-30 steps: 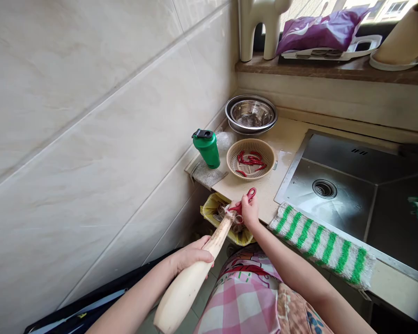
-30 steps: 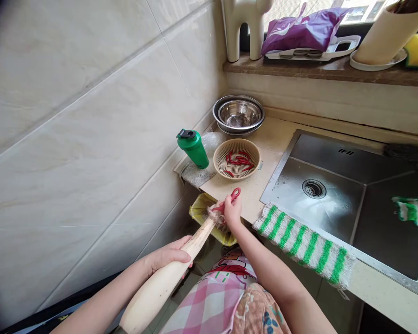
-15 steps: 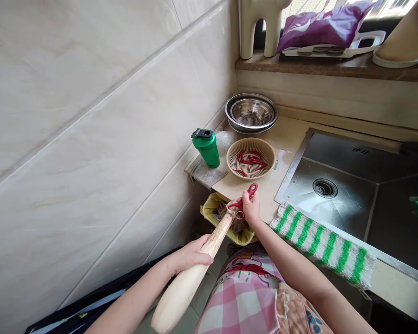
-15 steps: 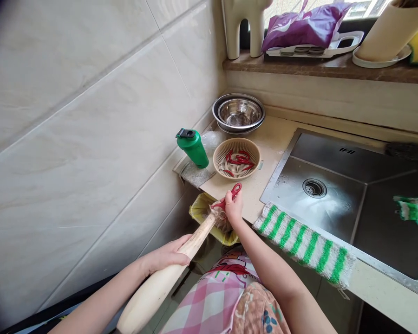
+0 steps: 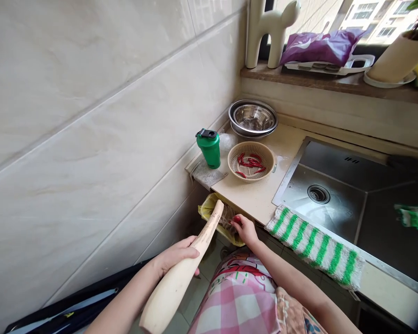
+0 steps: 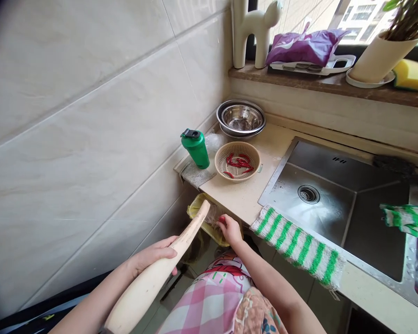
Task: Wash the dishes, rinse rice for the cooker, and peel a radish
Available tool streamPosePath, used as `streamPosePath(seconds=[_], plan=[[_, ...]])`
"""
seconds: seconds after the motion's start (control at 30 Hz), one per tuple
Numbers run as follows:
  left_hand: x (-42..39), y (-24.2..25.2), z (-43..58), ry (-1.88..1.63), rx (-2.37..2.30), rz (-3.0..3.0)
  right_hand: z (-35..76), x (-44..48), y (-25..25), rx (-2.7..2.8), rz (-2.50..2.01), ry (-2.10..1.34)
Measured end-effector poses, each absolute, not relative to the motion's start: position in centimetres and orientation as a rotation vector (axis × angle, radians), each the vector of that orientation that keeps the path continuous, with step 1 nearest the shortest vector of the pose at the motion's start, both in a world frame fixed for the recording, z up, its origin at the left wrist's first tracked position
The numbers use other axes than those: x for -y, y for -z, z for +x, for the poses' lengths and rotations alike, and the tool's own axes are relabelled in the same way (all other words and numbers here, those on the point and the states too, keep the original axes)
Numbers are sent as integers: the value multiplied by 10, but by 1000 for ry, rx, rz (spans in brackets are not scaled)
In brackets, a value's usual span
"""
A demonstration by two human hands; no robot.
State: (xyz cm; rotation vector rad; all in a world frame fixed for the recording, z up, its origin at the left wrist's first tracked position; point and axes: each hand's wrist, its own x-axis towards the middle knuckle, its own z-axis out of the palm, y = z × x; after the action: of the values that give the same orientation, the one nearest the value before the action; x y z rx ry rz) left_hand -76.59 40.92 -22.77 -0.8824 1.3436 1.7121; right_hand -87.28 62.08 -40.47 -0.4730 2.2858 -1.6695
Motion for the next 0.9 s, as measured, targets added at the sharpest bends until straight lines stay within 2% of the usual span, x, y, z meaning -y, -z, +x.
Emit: streamPosePath(seconds=[0.3, 0.5, 0.63, 0.8, 0.9], plan=[[-438, 287, -784, -2329, -997, -783, -882, -628, 413, -2238, 59, 1858], [-454, 330, -790, -2358, -718, -861, -881, -636, 398, -2101, 159, 2001], [-459, 341, -795, -2376, -856, -799, -887, -639, 385, -2016, 221, 2054], [-461, 331, -791, -2418, -1135, -735, -897, -641, 367, -1914, 364, 2181], [-453, 317, -790, -2389, -1209, -602, -905, -639, 355, -1868, 266, 2079]])
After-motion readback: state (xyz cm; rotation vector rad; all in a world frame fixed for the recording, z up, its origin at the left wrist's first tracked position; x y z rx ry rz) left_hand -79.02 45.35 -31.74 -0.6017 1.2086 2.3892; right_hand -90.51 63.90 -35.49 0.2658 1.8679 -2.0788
